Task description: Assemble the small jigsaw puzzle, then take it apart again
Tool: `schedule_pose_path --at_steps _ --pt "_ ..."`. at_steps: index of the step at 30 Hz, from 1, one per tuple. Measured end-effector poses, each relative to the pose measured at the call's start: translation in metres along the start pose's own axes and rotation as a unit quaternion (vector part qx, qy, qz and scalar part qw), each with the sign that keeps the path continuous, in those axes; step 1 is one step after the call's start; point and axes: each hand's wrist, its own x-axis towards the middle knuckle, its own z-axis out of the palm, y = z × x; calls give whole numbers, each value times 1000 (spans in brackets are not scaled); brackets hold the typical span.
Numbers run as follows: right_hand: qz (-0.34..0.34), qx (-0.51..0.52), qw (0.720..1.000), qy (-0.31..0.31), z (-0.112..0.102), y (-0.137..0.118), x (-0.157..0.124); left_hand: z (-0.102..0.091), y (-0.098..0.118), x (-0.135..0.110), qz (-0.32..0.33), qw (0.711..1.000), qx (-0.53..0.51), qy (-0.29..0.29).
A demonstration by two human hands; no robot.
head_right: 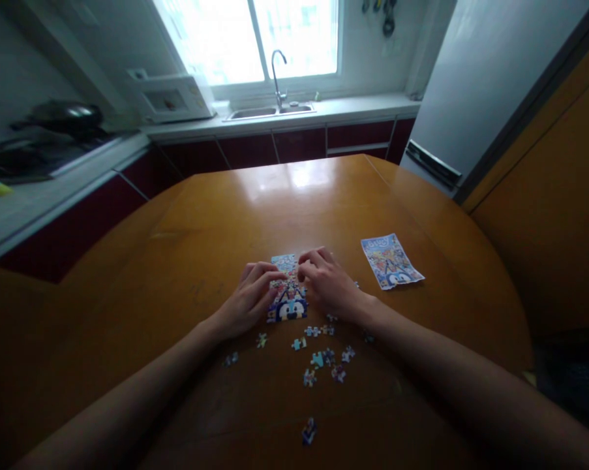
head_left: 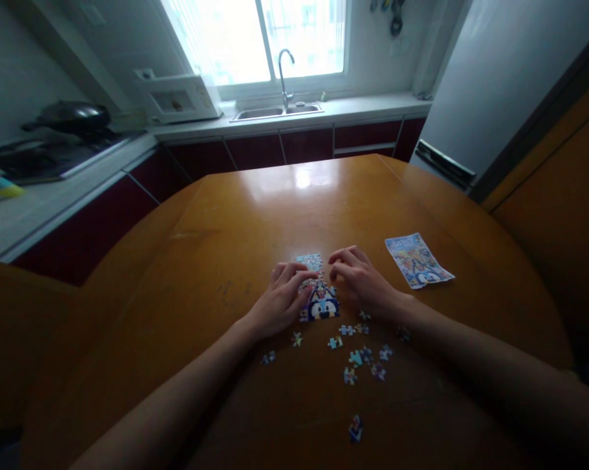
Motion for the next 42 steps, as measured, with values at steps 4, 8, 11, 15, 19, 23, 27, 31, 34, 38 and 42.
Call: schedule_pose_path --at_steps 4,8,11,15,19,23,27,31,34,38,42 --pt "42 16 992 116 -34 -10 9 1 -5 1 -19 997 -28 65" --pt "69 15 986 151 -70 -21 10 2 -9 1 -23 992 -35 116" --pt "77 28 988 128 -83 -26 1 2 -9 2 -23 991 -38 128" --pt "91 47 988 115 -80 -27 -16 2 -10 2 -24 990 -39 134" --pt "113 60 983 130 -69 -16 -30 2 -10 2 -29 989 -38 139" --pt "132 49 980 138 -69 1 -36 1 -9 3 -37 989 -38 136" --pt "154 43 976 151 -73 12 -37 -1 -8 3 -46 990 -44 127" --pt "153 36 977 141 -72 10 -38 -2 -8 3 -52 990 -48 125" --pt "156 34 978 131 -71 6 -38 -1 -8 2 -56 988 -50 132" --pt "163 26 978 128 -71 6 -39 -2 -8 2 -58 987 -54 137" --pt "172 19 977 128 -71 9 -39 -2 -9 2 -59 987 -59 140"
